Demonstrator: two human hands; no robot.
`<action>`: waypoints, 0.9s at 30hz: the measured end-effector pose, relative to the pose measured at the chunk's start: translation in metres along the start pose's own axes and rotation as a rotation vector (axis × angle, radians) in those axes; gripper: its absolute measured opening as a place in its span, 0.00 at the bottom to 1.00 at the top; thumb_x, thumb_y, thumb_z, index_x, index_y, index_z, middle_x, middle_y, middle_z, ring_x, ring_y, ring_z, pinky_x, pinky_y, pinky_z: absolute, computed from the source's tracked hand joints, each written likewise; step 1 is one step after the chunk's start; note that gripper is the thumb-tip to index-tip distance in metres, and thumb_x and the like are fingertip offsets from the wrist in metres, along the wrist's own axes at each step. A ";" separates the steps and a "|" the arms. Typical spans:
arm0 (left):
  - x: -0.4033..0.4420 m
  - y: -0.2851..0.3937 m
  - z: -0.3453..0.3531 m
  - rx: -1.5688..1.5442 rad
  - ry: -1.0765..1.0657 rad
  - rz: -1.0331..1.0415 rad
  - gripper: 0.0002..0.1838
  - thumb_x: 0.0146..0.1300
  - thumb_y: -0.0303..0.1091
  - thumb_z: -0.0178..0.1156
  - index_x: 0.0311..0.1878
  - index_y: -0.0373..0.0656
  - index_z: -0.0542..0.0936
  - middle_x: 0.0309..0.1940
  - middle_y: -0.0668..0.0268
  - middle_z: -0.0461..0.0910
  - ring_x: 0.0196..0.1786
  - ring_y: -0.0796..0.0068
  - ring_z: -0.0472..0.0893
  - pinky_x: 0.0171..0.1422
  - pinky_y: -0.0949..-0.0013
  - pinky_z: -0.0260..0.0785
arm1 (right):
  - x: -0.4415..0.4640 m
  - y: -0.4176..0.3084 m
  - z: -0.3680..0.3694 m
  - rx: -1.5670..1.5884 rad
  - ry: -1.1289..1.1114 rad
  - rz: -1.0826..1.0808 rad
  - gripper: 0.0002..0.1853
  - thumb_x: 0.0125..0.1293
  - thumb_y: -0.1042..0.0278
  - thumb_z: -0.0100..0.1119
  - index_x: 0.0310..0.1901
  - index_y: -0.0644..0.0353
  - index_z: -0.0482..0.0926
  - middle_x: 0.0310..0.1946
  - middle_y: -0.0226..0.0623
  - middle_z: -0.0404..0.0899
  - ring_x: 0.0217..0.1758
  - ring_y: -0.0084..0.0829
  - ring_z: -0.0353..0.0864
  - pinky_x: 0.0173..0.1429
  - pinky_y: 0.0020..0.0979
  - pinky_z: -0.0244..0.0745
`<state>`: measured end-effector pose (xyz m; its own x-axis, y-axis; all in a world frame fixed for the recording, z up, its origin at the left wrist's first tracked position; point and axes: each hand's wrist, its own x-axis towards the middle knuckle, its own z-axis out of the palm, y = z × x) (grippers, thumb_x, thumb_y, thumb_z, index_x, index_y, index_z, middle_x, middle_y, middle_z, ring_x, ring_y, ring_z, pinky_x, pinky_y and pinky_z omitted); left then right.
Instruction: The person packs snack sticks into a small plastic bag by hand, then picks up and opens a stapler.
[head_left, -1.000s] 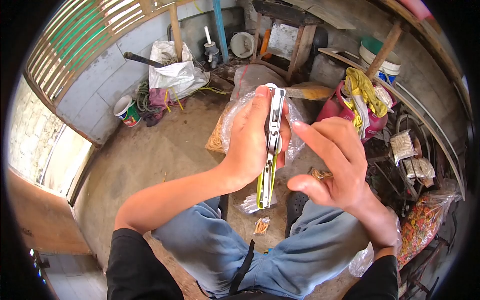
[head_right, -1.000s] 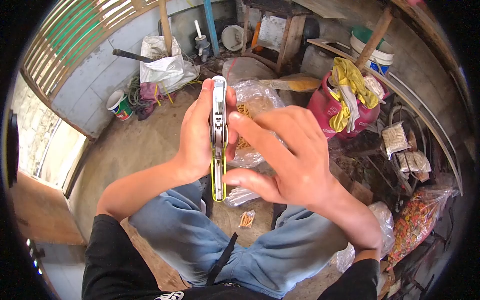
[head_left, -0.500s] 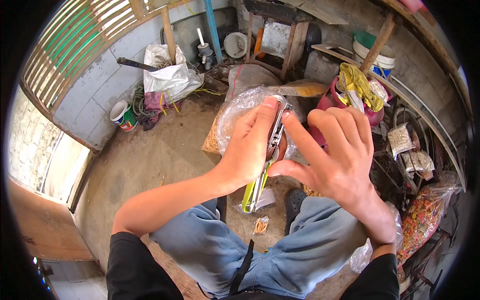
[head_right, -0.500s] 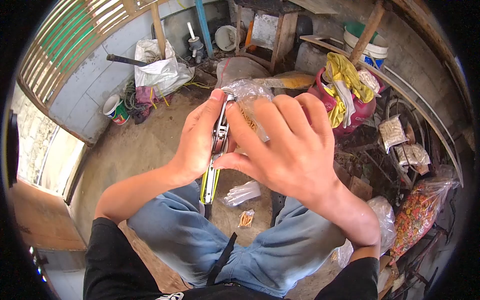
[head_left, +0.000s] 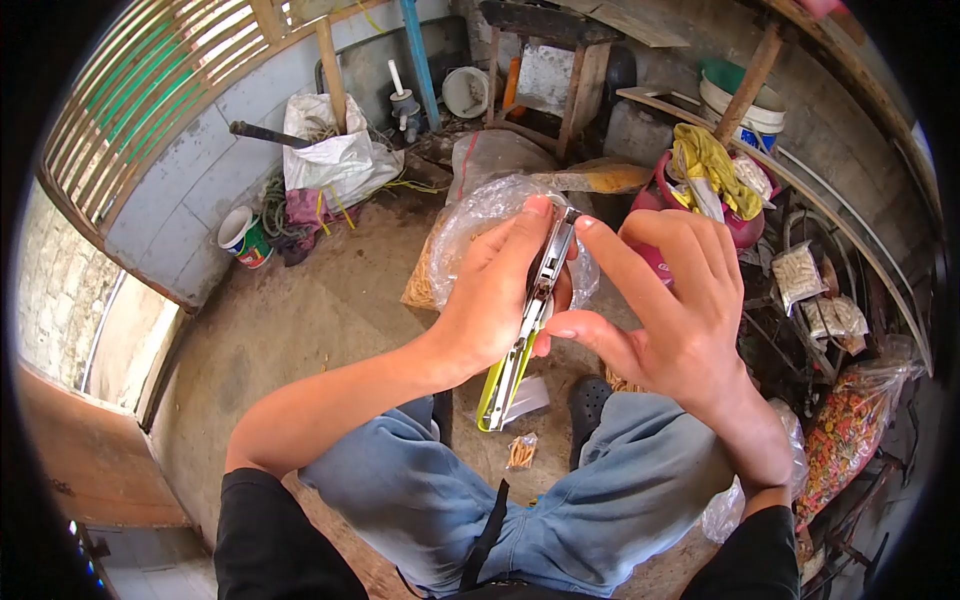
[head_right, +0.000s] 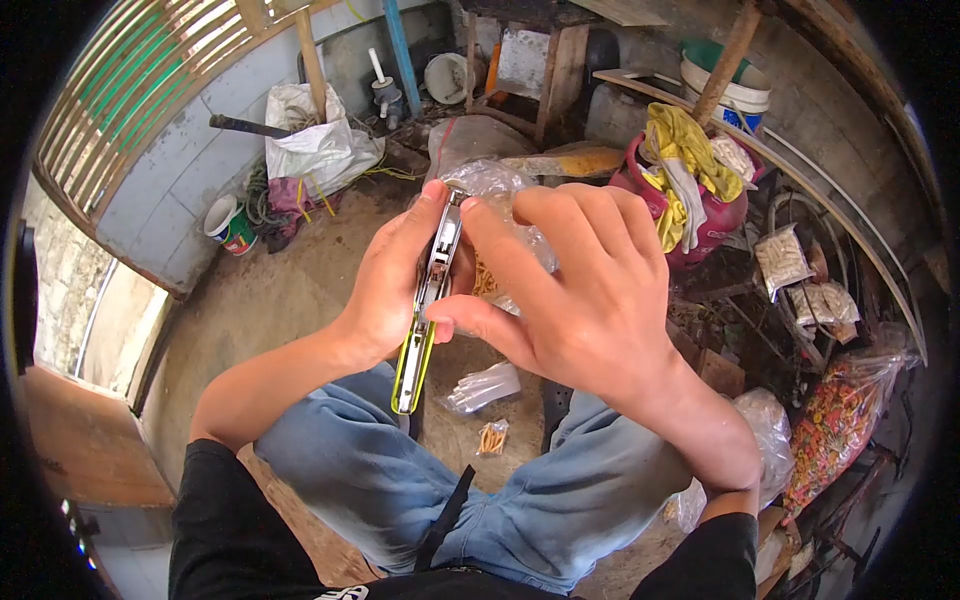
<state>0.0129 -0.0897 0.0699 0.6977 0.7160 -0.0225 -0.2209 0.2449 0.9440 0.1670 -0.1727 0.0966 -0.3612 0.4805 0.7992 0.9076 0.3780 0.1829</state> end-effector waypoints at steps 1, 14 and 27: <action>0.001 -0.001 0.000 -0.003 0.008 -0.004 0.26 0.72 0.58 0.39 0.36 0.43 0.73 0.15 0.67 0.72 0.12 0.80 0.69 0.12 0.76 0.61 | 0.000 0.000 0.001 -0.002 0.000 -0.009 0.27 0.51 0.41 0.63 0.42 0.57 0.81 0.35 0.34 0.73 0.37 0.35 0.74 0.41 0.35 0.66; 0.002 -0.007 -0.001 0.094 0.015 0.086 0.24 0.74 0.54 0.38 0.38 0.42 0.73 0.16 0.68 0.71 0.13 0.81 0.68 0.14 0.76 0.59 | -0.002 0.004 0.004 0.275 -0.141 0.171 0.30 0.45 0.43 0.70 0.44 0.57 0.80 0.42 0.39 0.71 0.43 0.40 0.72 0.46 0.38 0.69; 0.006 0.000 0.005 0.050 0.030 -0.081 0.26 0.72 0.57 0.39 0.36 0.44 0.73 0.14 0.66 0.71 0.09 0.77 0.67 0.10 0.75 0.57 | -0.013 0.009 0.010 0.806 0.208 0.323 0.09 0.57 0.70 0.62 0.36 0.62 0.73 0.41 0.43 0.71 0.43 0.34 0.74 0.49 0.32 0.69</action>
<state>0.0200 -0.0888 0.0710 0.6912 0.7144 -0.1089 -0.1293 0.2704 0.9540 0.1773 -0.1677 0.0825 0.0030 0.5361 0.8442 0.5037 0.7284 -0.4644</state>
